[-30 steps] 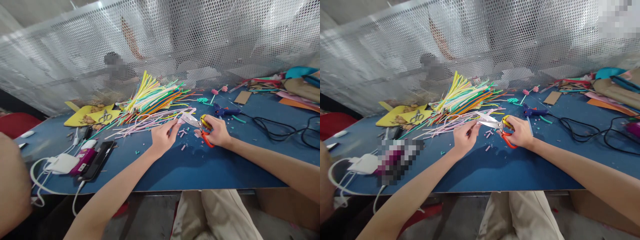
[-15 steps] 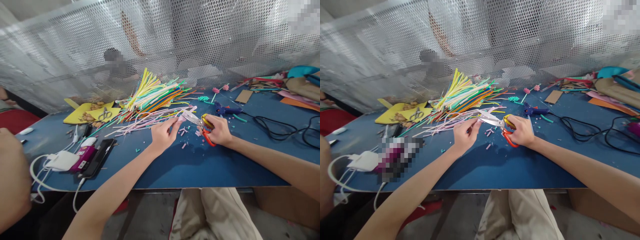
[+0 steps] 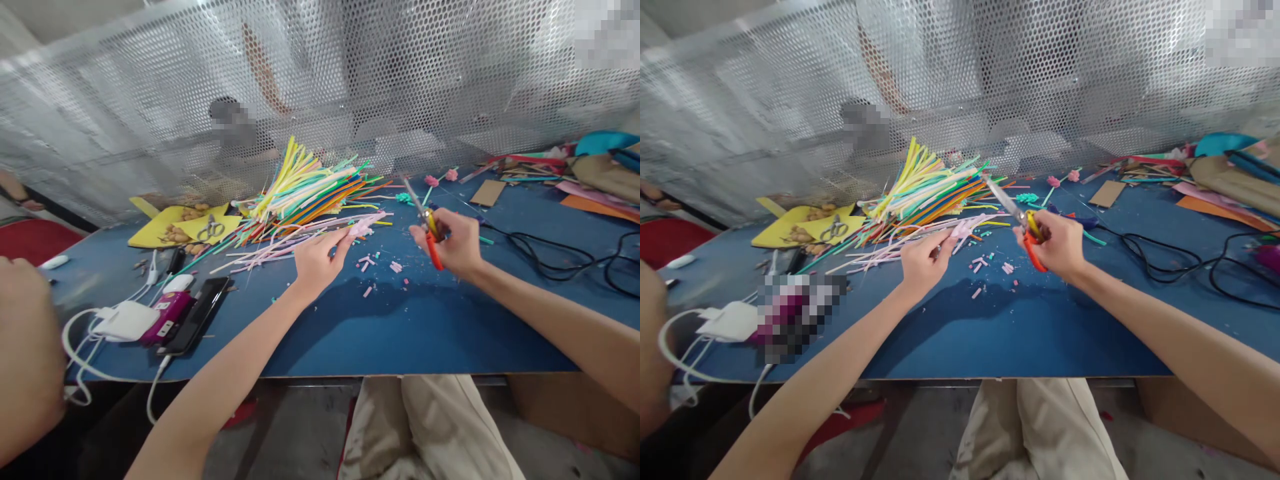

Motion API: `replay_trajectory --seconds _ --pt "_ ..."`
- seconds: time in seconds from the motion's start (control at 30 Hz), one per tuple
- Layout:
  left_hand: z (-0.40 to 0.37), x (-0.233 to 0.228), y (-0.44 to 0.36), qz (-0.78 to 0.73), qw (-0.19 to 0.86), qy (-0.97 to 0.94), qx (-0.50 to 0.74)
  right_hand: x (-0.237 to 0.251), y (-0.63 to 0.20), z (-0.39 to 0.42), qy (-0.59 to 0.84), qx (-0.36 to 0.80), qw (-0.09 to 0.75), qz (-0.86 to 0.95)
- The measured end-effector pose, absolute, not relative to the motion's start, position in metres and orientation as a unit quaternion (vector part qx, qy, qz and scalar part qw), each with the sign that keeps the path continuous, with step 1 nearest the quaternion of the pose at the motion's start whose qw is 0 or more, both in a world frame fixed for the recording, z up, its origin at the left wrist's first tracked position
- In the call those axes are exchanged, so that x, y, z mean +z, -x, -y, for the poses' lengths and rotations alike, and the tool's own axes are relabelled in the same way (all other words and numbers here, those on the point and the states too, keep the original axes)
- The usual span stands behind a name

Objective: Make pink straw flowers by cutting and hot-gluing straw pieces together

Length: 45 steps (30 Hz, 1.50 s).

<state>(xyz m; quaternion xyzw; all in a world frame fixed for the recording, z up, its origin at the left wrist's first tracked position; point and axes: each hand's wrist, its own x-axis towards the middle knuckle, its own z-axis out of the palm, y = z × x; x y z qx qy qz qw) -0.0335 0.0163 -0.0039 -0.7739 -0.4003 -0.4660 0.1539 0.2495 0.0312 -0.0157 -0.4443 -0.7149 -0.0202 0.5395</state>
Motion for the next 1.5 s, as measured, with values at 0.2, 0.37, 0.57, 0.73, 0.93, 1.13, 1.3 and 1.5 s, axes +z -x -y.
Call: replay_trajectory --seconds 0.2,0.37,0.57,0.73,0.93,1.13,1.3,1.5 --pt "-0.025 -0.003 0.045 0.362 0.193 0.799 -0.441 0.006 -0.339 -0.082 0.562 -0.195 0.487 0.64" --pt "-0.025 -0.003 0.044 0.364 0.212 0.798 -0.431 -0.029 -0.436 -0.144 0.448 -0.366 0.418 0.7" --pt "-0.023 -0.004 0.043 0.368 0.198 0.8 -0.431 -0.041 -0.46 -0.152 0.512 -0.346 0.395 0.68" --pt "-0.019 -0.006 0.038 0.38 0.181 0.794 -0.438 0.006 -0.383 -0.102 0.499 -0.244 0.414 0.721" --pt "-0.009 -0.005 0.029 0.351 0.14 0.8 -0.466 0.013 -0.277 -0.031 0.244 -0.15 0.452 0.845" --pt "-0.003 -0.003 0.025 0.328 0.125 0.824 -0.445 -0.003 -0.244 -0.007 0.197 -0.163 0.485 0.837" --pt "-0.005 -0.007 0.025 0.329 0.11 0.835 -0.428 -0.003 -0.236 -0.003 0.214 -0.138 0.491 0.833" --pt "-0.005 -0.008 0.024 0.297 0.097 0.844 -0.435 -0.005 -0.234 -0.001 0.227 -0.131 0.485 0.834"
